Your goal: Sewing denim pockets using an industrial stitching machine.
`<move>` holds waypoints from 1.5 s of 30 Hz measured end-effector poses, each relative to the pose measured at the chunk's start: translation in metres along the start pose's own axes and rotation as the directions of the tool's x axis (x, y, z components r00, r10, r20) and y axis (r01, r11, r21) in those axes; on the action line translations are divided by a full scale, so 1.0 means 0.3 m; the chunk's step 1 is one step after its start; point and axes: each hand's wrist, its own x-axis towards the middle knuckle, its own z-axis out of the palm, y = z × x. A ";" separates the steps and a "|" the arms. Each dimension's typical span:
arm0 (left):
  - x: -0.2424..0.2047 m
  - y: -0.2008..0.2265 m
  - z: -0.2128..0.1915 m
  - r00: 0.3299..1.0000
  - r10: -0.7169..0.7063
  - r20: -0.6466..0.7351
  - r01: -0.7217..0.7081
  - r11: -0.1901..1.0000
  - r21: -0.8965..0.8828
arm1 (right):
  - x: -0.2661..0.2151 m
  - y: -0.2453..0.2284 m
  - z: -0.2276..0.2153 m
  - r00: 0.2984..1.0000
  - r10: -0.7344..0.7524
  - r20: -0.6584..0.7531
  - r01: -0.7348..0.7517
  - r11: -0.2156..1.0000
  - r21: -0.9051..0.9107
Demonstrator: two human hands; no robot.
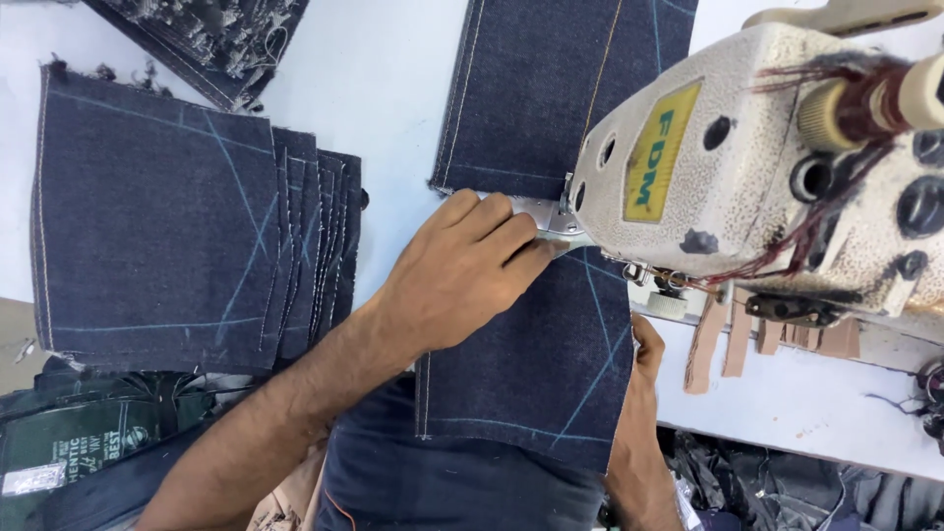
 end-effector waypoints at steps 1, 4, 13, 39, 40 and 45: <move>0.000 0.002 0.002 1.000 0.000 -0.001 0.000 1.000 0.001 | 0.005 0.026 0.007 1.000 -0.001 -0.001 0.001 1.000 0.000; 0.004 0.007 0.003 0.999 -0.032 0.009 0.033 0.999 -0.004 | -0.023 0.036 0.032 1.000 -0.029 0.004 0.029 0.999 0.015; 0.039 0.039 -0.010 0.981 -0.160 0.105 0.160 0.987 0.017 | -0.051 -0.032 -0.019 0.994 -0.110 0.015 0.109 0.993 0.055; -0.107 0.132 0.055 0.981 -0.127 0.146 0.124 0.992 0.034 | 0.092 -0.188 -0.254 0.952 0.097 -0.290 0.039 0.902 0.431; -0.108 0.130 0.057 0.980 -0.135 0.148 0.132 0.991 0.033 | 0.121 -0.212 -0.257 0.955 0.095 -0.282 0.038 0.901 0.431; -0.096 0.094 0.041 0.983 -0.122 0.139 0.126 0.992 -0.017 | 0.216 -0.284 -0.239 0.973 -0.219 -0.075 0.196 0.951 -0.239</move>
